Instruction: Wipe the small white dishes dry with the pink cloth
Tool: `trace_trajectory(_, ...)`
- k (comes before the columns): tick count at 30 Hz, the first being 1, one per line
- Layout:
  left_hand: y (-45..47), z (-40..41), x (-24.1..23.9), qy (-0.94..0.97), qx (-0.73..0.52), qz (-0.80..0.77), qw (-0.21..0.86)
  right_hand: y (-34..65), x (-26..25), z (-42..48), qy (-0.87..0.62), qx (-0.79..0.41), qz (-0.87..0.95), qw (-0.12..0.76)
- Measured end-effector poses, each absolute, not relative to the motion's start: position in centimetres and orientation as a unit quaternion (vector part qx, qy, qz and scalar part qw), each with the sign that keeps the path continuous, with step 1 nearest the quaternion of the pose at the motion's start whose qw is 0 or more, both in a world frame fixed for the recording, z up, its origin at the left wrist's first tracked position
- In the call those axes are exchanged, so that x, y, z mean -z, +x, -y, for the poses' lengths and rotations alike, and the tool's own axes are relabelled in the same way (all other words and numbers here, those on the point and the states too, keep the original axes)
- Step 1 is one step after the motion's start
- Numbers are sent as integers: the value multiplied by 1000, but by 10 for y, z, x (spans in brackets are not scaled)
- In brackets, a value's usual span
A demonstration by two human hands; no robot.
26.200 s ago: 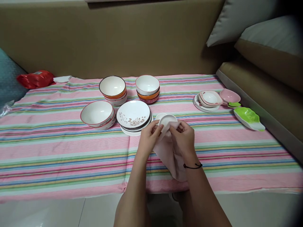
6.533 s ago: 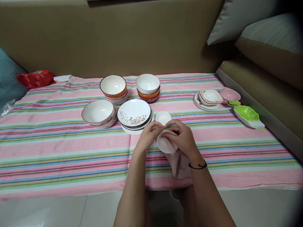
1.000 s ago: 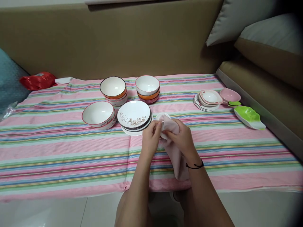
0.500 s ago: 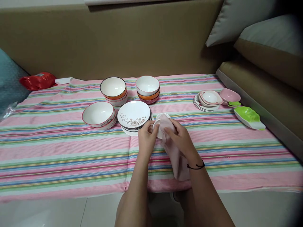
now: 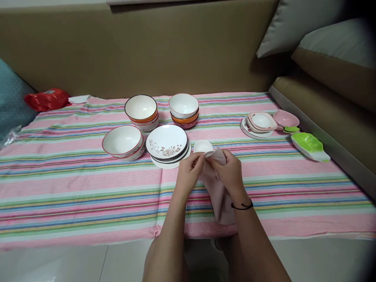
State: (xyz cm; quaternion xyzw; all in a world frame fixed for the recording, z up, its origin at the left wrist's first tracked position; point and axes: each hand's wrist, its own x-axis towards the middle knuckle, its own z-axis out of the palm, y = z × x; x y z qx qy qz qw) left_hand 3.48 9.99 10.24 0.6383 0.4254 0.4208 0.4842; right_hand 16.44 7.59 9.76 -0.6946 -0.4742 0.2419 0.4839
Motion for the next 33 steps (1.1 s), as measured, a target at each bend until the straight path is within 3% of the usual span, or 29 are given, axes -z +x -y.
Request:
trace_trajectory(10,36,-99,-102,614,-402,-403,546,170,-90,-78,-644,-306,441,545)
trace_trajectory(18,34,-100,-102,559,-400,-383,618,167,-96,-77,-658,-318,422,537)
trace_trajectory(33,31,-107,-98,501,-470,-406,602,169,-94,-78,-611,-308,472,556)
